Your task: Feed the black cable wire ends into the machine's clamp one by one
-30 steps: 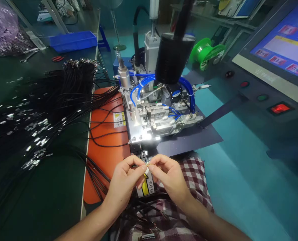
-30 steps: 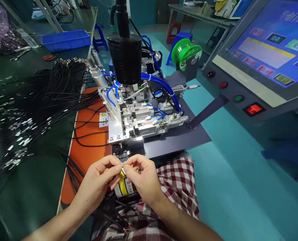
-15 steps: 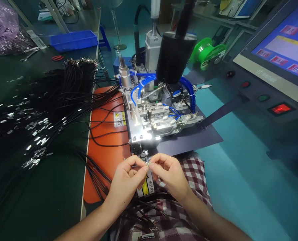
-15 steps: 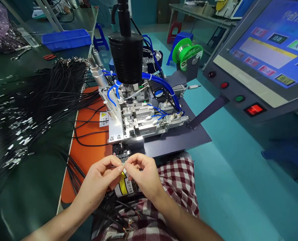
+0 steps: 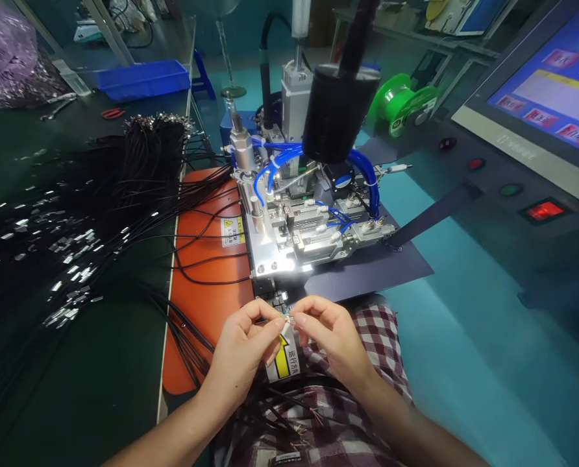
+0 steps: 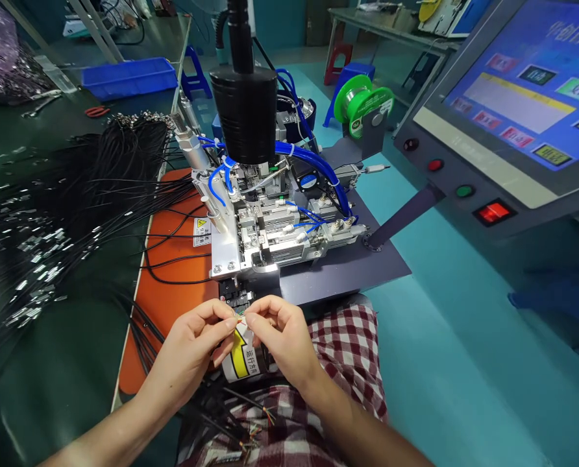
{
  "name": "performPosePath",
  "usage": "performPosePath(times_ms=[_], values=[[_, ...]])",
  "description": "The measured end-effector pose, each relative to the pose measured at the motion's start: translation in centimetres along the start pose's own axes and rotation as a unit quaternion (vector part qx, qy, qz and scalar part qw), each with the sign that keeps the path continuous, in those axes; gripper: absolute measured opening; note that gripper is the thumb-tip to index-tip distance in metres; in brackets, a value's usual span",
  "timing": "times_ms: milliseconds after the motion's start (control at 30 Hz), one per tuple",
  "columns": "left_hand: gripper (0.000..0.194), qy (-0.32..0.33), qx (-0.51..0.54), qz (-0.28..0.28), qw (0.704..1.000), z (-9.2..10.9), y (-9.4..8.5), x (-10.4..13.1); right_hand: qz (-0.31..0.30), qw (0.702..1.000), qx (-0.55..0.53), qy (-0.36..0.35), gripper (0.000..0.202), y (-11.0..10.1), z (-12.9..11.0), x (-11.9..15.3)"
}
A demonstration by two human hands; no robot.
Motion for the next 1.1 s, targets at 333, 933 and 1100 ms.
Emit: performPosePath(times_ms=[333,933,1100], values=[[0.018,-0.019,-0.025,-0.024,0.999,0.2,-0.1,0.0,-0.043,0.986,0.152,-0.044,0.013,0.2,-1.2,0.3],[0.016,-0.021,0.004,-0.038,0.999,0.4,0.1,-0.1,-0.033,0.989,0.139,-0.028,0.012,-0.1,-0.9,0.0],[0.019,-0.016,-0.037,0.001,0.999,0.3,0.0,-0.1,-0.021,0.985,0.162,-0.057,0.014,0.1,-1.2,0.2]])
Point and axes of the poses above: each hand's wrist, its own x-axis away from the middle knuckle, its own y-axis out of the palm, z = x × y, the point moved 5 cm from there along -x, towards the middle knuckle, and after that the axes turned 13 degrees about -x, right-handed, at the moved point
